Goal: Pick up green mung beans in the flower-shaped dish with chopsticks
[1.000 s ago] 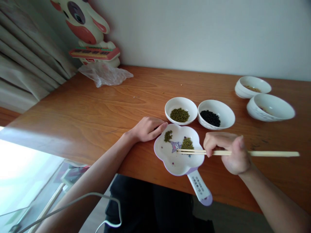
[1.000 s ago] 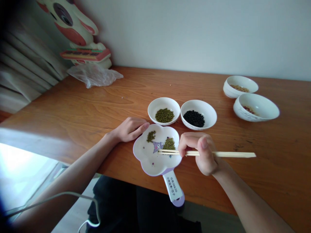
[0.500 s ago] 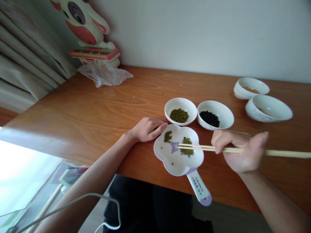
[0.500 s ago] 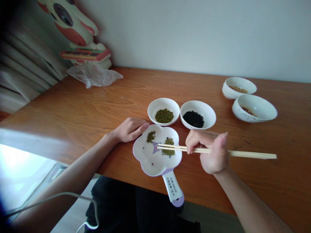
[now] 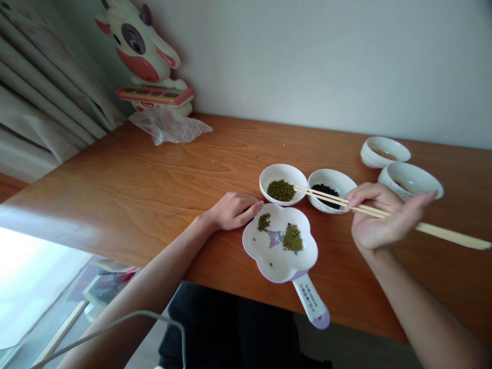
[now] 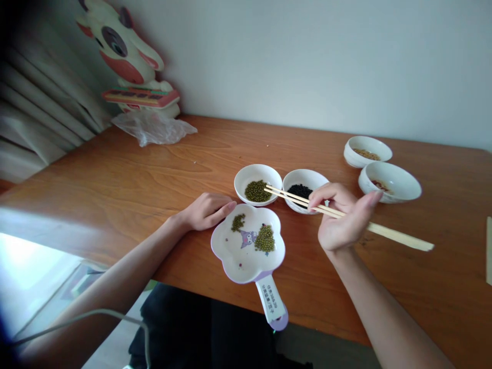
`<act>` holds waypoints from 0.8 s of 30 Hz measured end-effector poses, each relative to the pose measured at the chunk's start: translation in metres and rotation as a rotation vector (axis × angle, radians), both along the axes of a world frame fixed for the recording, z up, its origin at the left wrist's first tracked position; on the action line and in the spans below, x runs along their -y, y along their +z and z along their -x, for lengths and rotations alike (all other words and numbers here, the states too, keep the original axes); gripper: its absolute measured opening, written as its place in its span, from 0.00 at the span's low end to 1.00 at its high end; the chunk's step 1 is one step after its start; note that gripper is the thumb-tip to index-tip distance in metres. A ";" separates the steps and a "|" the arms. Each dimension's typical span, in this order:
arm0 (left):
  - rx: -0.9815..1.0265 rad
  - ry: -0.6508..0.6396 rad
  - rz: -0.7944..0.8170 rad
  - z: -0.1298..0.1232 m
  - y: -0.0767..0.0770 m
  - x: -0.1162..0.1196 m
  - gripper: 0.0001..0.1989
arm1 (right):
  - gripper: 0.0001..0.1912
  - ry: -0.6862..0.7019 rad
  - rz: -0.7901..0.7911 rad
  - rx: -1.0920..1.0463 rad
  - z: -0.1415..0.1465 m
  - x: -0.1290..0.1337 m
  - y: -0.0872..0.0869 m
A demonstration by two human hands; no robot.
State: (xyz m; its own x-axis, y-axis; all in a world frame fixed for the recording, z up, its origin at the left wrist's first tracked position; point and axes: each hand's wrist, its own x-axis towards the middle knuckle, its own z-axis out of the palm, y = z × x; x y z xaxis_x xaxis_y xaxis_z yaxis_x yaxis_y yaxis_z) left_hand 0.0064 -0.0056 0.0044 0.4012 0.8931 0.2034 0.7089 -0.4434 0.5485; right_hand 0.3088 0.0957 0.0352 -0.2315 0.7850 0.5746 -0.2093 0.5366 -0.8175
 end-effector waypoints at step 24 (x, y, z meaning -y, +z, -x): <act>-0.008 -0.028 -0.031 0.003 0.000 -0.003 0.24 | 0.47 0.594 0.122 0.438 -0.022 0.023 0.009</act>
State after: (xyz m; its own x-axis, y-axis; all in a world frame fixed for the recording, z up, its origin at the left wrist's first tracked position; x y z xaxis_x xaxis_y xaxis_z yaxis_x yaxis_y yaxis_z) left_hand 0.0032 -0.0024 0.0047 0.4278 0.8749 0.2271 0.7004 -0.4797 0.5285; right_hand 0.3304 0.0727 0.0442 -0.8242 0.5085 0.2494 -0.0778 0.3346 -0.9392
